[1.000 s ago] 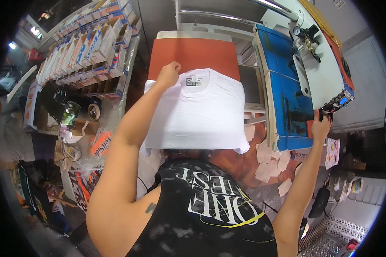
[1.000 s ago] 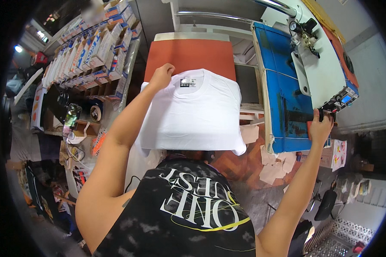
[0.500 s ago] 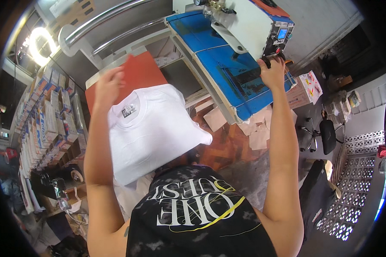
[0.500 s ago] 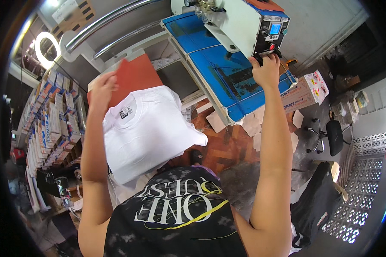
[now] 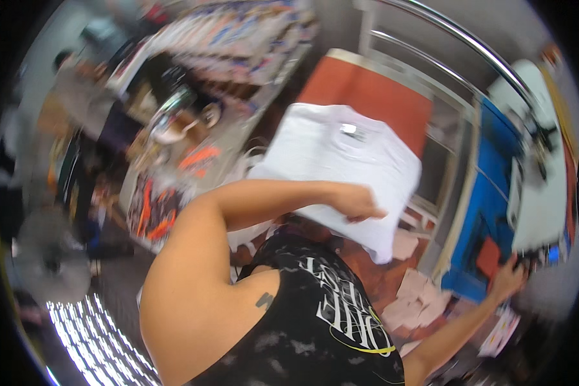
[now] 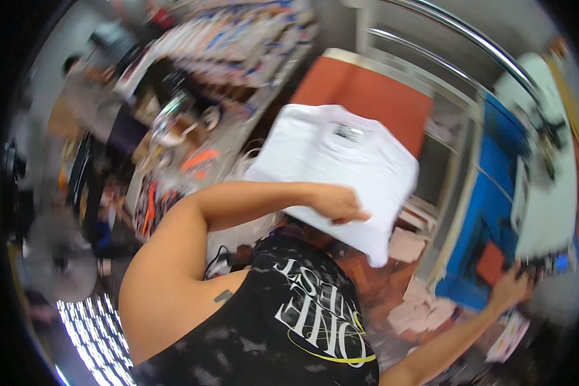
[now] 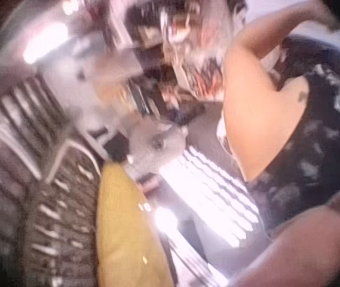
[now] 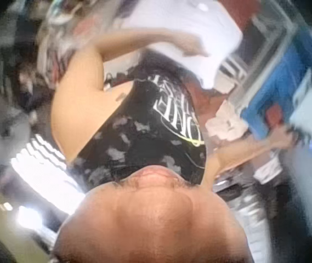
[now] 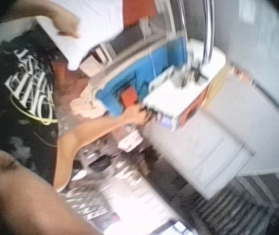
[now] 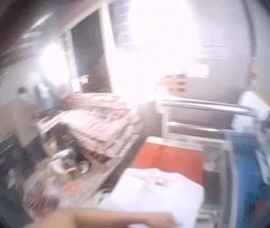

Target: The person places a white t-shirt on a heat press, aligns a printed transfer sheet with a car graphic, and uses the press to apply the design. They then remove the backing, place another t-shirt on the press, and apply a second transfer with text. The process is repeated for multiple shirts.

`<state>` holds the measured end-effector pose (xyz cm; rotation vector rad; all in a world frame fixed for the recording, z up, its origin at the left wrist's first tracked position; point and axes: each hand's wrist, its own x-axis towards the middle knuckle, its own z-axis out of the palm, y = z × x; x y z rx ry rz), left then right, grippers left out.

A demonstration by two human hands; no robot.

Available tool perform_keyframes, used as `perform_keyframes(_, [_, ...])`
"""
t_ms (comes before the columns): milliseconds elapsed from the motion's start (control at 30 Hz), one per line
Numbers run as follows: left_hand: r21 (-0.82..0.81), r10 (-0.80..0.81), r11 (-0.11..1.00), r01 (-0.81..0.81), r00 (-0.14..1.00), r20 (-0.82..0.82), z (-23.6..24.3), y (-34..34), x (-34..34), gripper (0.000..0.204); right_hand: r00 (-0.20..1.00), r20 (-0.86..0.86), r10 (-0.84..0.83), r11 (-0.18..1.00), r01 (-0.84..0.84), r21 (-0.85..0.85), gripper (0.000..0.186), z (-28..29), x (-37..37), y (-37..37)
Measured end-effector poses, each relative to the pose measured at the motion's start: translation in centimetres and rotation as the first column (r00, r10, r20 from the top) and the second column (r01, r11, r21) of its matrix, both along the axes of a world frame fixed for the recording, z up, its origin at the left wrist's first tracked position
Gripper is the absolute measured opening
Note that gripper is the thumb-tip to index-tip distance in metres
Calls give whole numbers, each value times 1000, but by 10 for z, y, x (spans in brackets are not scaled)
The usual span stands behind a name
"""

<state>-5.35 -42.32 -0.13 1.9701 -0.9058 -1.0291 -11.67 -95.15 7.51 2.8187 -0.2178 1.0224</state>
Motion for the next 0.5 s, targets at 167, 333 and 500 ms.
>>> perform_keyframes(167, [788,444,615,-26,837,-319,-79,116,-149,96,938,47,-343,924,328,197,42,3,-5,14])
perform_keyframes(333, [716,791,566,-408,512,-334,-189,164,-218,82,923,385,25,979,-100,175,15,-9,25,138])
perform_keyframes(500, [358,575,793,-493,800,-172,-239,216,-191,40,903,-186,386,723,-171,670,19,-82,67,266])
